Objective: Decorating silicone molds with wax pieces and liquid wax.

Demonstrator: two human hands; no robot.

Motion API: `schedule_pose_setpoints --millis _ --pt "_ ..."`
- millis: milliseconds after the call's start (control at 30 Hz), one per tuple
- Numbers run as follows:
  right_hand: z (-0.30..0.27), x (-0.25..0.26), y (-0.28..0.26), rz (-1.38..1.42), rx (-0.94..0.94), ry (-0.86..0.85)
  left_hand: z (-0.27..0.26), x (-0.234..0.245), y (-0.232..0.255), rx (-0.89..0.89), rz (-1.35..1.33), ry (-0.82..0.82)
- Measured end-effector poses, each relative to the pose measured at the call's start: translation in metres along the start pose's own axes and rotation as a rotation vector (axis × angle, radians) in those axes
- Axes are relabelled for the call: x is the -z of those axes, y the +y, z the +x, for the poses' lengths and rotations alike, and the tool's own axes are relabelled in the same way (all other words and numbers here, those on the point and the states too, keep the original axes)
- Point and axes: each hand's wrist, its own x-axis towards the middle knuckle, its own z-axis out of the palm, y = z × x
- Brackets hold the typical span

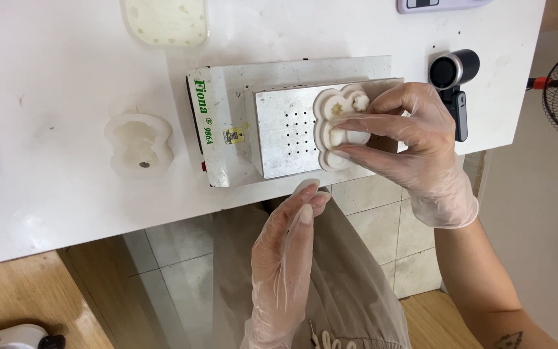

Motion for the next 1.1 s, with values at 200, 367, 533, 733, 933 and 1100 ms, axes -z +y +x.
schedule_pose_setpoints --millis 200,367,533,733,933,1100 --pt "-0.002 -0.002 0.004 0.007 0.015 0.015 -0.001 -0.001 0.0 0.01 0.0 0.014" --pt "-0.004 -0.005 -0.001 0.042 -0.002 0.058 0.002 -0.001 0.0 -0.109 0.085 -0.015" --pt "-0.018 -0.013 -0.007 0.313 -0.24 0.178 0.017 -0.008 0.018 -0.595 0.825 0.09" --pt "-0.014 -0.021 -0.015 0.443 -0.44 0.375 0.042 -0.009 0.017 -0.592 0.979 0.108" --pt "0.0 -0.016 -0.021 0.393 -0.454 0.291 0.055 -0.011 0.021 -0.458 0.796 0.047" --pt "0.0 -0.016 -0.021 0.356 -0.463 0.268 0.059 -0.019 0.023 -0.465 0.911 0.047"
